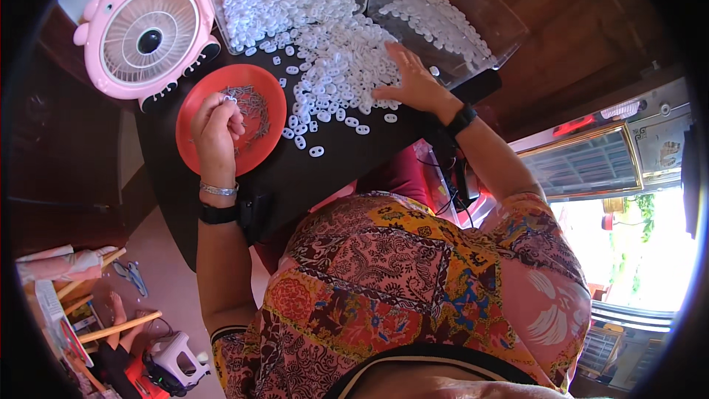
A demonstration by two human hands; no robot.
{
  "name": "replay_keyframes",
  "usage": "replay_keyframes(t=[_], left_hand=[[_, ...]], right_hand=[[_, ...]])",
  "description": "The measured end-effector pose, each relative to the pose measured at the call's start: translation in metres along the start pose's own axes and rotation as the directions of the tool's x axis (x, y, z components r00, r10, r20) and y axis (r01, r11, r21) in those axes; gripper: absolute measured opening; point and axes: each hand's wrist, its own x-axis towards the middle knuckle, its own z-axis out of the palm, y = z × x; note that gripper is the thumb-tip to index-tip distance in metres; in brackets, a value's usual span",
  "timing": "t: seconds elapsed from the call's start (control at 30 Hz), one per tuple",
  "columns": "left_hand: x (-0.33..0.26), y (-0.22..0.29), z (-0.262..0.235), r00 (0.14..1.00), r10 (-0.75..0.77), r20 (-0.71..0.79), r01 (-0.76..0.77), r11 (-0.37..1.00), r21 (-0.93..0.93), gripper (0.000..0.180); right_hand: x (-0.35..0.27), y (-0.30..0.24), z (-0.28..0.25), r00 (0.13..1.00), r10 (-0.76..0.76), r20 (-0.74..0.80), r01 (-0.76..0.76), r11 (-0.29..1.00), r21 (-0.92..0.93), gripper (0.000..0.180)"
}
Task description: Manual assembly of small white and black plastic components to create toy eyes.
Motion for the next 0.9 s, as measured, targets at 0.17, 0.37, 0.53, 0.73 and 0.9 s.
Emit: replay_keyframes(t=[0.17,0.37,0.53,0.73,0.9], left_hand=[[-0.004,0.003,0.002,1.000,0.013,0.016,-0.013,1.000,-0.014,0.015],[-0.002,0.002,0.004,0.999,0.028,0.029,-0.027,0.999,-0.035,0.015],[-0.002,0.003,0.003,0.999,0.028,0.024,-0.027,0.999,-0.023,0.015],[-0.003,0.002,0.004,1.000,-0.001,0.010,0.001,1.000,0.007,0.016],[0.000,-0.002,0.002,0.998,0.050,0.037,-0.051,0.999,0.017,0.017]], right_hand=[[0.035,-0.010,0.017,0.991,-0.101,0.087,0.110,0.988,-0.105,0.092],[0.090,-0.020,0.027,0.975,-0.154,0.162,0.168,0.983,-0.078,0.083],[0.084,-0.033,-0.006,0.926,-0.374,0.044,0.376,0.924,-0.070,0.068],[-0.008,-0.096,-0.044,0.658,-0.680,0.324,0.608,0.733,0.306,0.058],[-0.032,-0.111,0.004,0.358,-0.848,0.391,0.798,0.495,0.344,0.071]])
